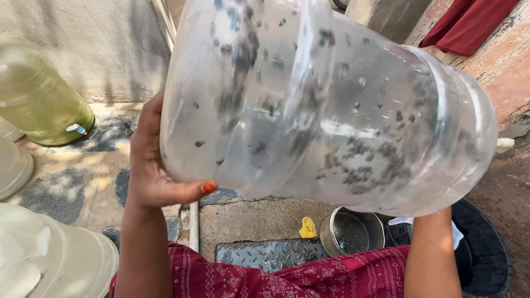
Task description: The person scrubs the exterior of a large plastic water jug with a yellow sponge and then lifts the jug to shake and rinse the interior.
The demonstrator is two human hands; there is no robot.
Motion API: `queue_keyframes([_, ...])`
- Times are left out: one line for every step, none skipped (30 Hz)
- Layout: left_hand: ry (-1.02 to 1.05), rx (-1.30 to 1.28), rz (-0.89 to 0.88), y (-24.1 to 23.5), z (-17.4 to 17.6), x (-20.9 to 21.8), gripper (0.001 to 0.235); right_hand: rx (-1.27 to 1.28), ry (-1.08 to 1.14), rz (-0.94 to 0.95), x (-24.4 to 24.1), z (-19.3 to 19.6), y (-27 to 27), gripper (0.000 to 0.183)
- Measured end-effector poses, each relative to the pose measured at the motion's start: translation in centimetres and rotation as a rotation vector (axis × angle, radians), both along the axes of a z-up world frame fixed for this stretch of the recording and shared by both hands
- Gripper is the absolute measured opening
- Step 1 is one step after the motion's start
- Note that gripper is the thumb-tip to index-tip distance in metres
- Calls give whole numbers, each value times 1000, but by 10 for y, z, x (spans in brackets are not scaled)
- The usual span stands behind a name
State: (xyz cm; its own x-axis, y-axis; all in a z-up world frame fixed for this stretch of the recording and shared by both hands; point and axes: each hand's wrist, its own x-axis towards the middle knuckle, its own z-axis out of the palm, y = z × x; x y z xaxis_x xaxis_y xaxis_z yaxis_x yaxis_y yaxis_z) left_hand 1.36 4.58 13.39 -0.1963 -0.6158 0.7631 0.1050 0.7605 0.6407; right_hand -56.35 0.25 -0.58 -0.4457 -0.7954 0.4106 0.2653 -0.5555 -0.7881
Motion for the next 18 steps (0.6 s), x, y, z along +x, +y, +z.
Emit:
queue_keyframes([0,-3,35,-15,-3,-3,104,70,14,-47,-6,-8,-8,71])
queue_keyframes([2,-2,70,-30,-12,-4,103,163,40,-93,-13,-17,-14,73])
queue_keyframes([-7,132,150,-45,-26,-3,103,283,68,-134,-21,-29,-20,75])
queue_keyframes([-15,269,223,-62,-44,-1,104,425,107,-168,-29,-42,-24,77])
queue_keyframes([-40,403,280,-79,-65,1,101,612,161,-173,-36,-57,-28,79])
queue_keyframes([-65,543,335,-96,-89,3,98,793,213,-157,-43,-73,-29,81])
queue_keyframes([-88,724,361,-113,-114,3,98,985,274,-99,-47,-90,-29,83])
queue_keyframes([-113,907,392,-128,-138,5,99,1150,361,35,-48,-107,-30,89])
queue_keyframes([-187,1025,396,-138,-161,9,99,1310,448,176,-48,-123,-28,99])
queue_keyframes([-263,1139,401,-144,-181,14,100,1382,520,217,-44,-136,-30,102])
queue_keyframes([-340,1253,404,-147,-197,17,100,1453,592,259,-40,-144,-31,105])
queue_keyframes([-337,1244,407,-151,-206,19,98,1515,668,300,-38,-145,-34,108])
queue_keyframes([-335,1234,410,-154,-210,20,96,1433,659,236,-36,-139,-36,99])
queue_keyframes([-333,1225,414,-155,-207,21,94,1351,648,175,-33,-130,-36,90])
queue_keyframes([-229,1078,394,-153,-201,22,93,1268,636,115,-31,-115,-36,81])
queue_keyframes([-130,940,373,-147,-191,25,92,951,578,109,-32,-98,-29,65])
queue_keyframes([-34,801,351,-139,-178,28,92,636,513,102,-32,-77,-20,51])
queue_keyframes([158,614,129,-132,-160,32,83,443,370,126,-28,-57,-13,37])
